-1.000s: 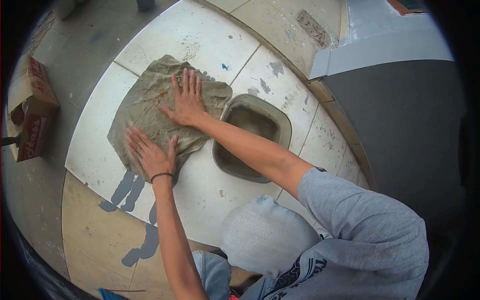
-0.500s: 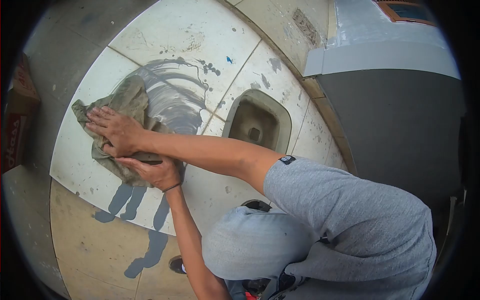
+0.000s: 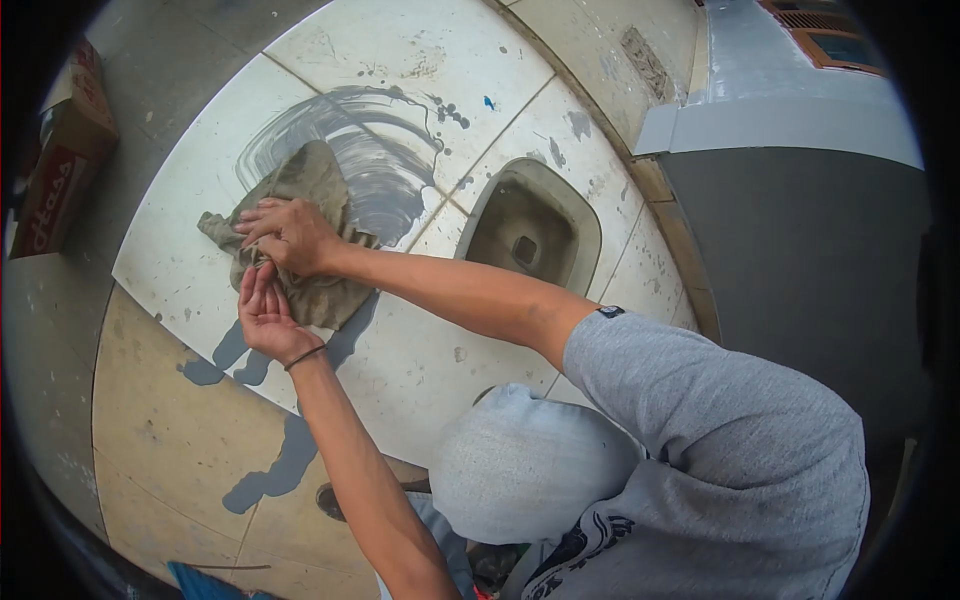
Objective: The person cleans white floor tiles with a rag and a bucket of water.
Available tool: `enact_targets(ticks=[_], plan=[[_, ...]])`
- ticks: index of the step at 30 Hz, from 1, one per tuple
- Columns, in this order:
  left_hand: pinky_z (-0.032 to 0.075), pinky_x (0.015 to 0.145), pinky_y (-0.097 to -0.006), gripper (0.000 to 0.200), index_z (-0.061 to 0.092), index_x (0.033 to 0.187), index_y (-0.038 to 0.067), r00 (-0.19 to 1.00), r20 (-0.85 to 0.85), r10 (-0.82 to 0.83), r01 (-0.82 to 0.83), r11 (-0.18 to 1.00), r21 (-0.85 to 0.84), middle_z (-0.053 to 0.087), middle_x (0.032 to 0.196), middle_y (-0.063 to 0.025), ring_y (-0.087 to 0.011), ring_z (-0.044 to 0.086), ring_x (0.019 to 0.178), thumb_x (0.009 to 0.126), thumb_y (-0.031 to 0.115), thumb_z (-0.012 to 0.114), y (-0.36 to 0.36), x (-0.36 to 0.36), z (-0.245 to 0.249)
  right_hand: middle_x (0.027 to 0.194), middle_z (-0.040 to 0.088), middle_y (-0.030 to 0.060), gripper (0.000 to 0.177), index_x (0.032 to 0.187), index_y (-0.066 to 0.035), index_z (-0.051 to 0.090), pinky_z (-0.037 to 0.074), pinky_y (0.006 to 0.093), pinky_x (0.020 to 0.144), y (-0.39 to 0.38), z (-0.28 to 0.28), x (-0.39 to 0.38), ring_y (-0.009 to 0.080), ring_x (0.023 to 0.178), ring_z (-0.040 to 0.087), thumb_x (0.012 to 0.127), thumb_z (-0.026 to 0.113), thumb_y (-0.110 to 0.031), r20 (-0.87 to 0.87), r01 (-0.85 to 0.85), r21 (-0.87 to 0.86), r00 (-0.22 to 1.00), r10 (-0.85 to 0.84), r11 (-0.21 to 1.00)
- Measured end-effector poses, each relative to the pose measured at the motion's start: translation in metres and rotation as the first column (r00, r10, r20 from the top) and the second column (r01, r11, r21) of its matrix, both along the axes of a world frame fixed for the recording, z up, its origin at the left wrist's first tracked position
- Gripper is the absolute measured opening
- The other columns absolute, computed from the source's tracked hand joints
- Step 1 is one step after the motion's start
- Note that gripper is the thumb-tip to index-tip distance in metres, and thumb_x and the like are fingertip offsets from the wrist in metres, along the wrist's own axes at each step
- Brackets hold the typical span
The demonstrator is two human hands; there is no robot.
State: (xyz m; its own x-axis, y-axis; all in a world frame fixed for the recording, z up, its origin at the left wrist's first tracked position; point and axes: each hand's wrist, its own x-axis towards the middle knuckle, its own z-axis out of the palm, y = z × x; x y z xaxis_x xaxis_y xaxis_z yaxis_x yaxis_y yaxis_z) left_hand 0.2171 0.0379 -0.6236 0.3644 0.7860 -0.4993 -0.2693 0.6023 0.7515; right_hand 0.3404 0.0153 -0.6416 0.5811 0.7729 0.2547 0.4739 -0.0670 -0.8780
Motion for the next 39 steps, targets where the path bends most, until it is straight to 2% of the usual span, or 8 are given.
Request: enact_targets(ticks=[6,10,12,14,19,22,27,39], plan=[[0.045,0.099,-0.0354,0.046,0.052,0.122,-0.006,0.97,-0.236,-0.065,0.07,0.998,0.012,0.065,0.11,-0.0183,-0.0268,0.062,0.108,0.093,0.024,0.035,-0.039,-0.039,0.018,0.102,0.071,0.0102,0.028,0.077,-0.005,0.075,0.041,0.037,0.106,-0.051,0.003,-0.032,0.0244,0.11,0.062,0.072,0.049,-0.017,-0.063,-0.03,-0.012,0.998,0.029,0.999],[0.048,0.056,-0.0235,0.032,0.056,0.115,-0.004,0.835,-0.54,0.105,-0.001,0.982,0.189,0.066,0.097,-0.0163,-0.0177,0.066,0.073,0.09,0.011,0.044,-0.103,-0.066,0.023,0.106,0.07,0.0101,0.03,0.082,-0.005,0.075,0.039,0.0386,0.107,-0.08,0.014,-0.047,0.0248,0.112,0.061,0.075,0.049,-0.019,-0.103,-0.085,-0.087,0.992,0.076,0.993],[0.042,0.044,-0.0212,0.027,0.058,0.111,-0.003,0.864,-0.48,-0.153,0.208,0.976,0.063,0.065,0.095,-0.0145,-0.0121,0.062,0.062,0.089,0.007,0.048,-0.153,-0.08,0.008,0.111,0.068,0.0111,0.03,0.085,-0.005,0.074,0.038,0.0386,0.108,-0.078,0.012,-0.044,0.0257,0.113,0.061,0.074,0.05,-0.02,0.014,-0.195,-0.155,0.98,0.2,0.968],[0.043,0.046,-0.0204,0.025,0.06,0.108,-0.003,0.774,-0.332,-0.54,0.539,0.836,-0.104,0.065,0.094,-0.0139,-0.012,0.064,0.067,0.09,0.012,0.05,-0.198,-0.061,0.041,0.116,0.067,0.0101,0.031,0.087,-0.006,0.074,0.04,0.0384,0.106,-0.075,0.014,-0.035,0.0259,0.12,0.056,0.072,0.053,-0.023,0.035,-0.242,-0.214,0.966,0.255,0.946],[0.051,0.062,-0.0349,0.03,0.061,0.104,-0.003,0.866,-0.304,-0.396,0.499,0.662,0.559,0.068,0.092,-0.0145,-0.0272,0.067,0.079,0.088,0.021,0.06,-0.249,-0.015,-0.003,0.127,0.06,0.0088,0.039,0.099,-0.008,0.072,0.045,0.0382,0.097,-0.08,0.038,-0.029,0.0249,0.124,0.051,0.07,0.057,-0.029,0.001,-0.392,-0.487,0.894,0.449,0.781],[0.05,0.075,-0.0399,0.03,0.061,0.1,-0.004,0.606,-0.676,-0.42,0.79,0.423,0.445,0.068,0.092,-0.0179,-0.0323,0.066,0.084,0.087,0.024,0.062,-0.233,-0.016,0.004,0.145,0.041,0.0155,0.055,0.122,-0.011,0.062,0.028,0.0509,0.107,-0.085,0.035,-0.036,0.0293,0.137,0.031,0.073,0.062,-0.037,0.021,-0.47,-0.548,0.819,0.573,0.692],[0.046,0.083,-0.0416,0.033,0.062,0.101,-0.004,0.628,-0.704,-0.332,0.778,0.268,0.568,0.067,0.093,-0.0197,-0.0342,0.063,0.092,0.088,0.026,0.065,-0.222,-0.012,-0.016,0.153,0.023,0.0221,0.097,0.148,-0.025,0.033,0.017,0.0655,0.108,-0.091,0.03,-0.049,0.0404,0.143,0.013,0.066,0.074,-0.056,0.077,-0.45,-0.548,0.812,0.578,0.705],[0.044,0.091,-0.0358,0.052,0.051,0.122,-0.003,0.601,-0.495,-0.628,0.773,0.614,0.16,0.064,0.107,-0.0159,-0.0231,0.059,0.102,0.087,0.033,0.067,-0.239,-0.014,-0.008,0.155,0.016,0.0217,0.067,0.141,-0.014,0.039,0.02,0.062,0.11,-0.117,0.042,-0.08,0.0395,0.144,0.016,0.078,0.062,-0.015,0.158,-0.338,-0.604,0.837,0.524,0.722]])
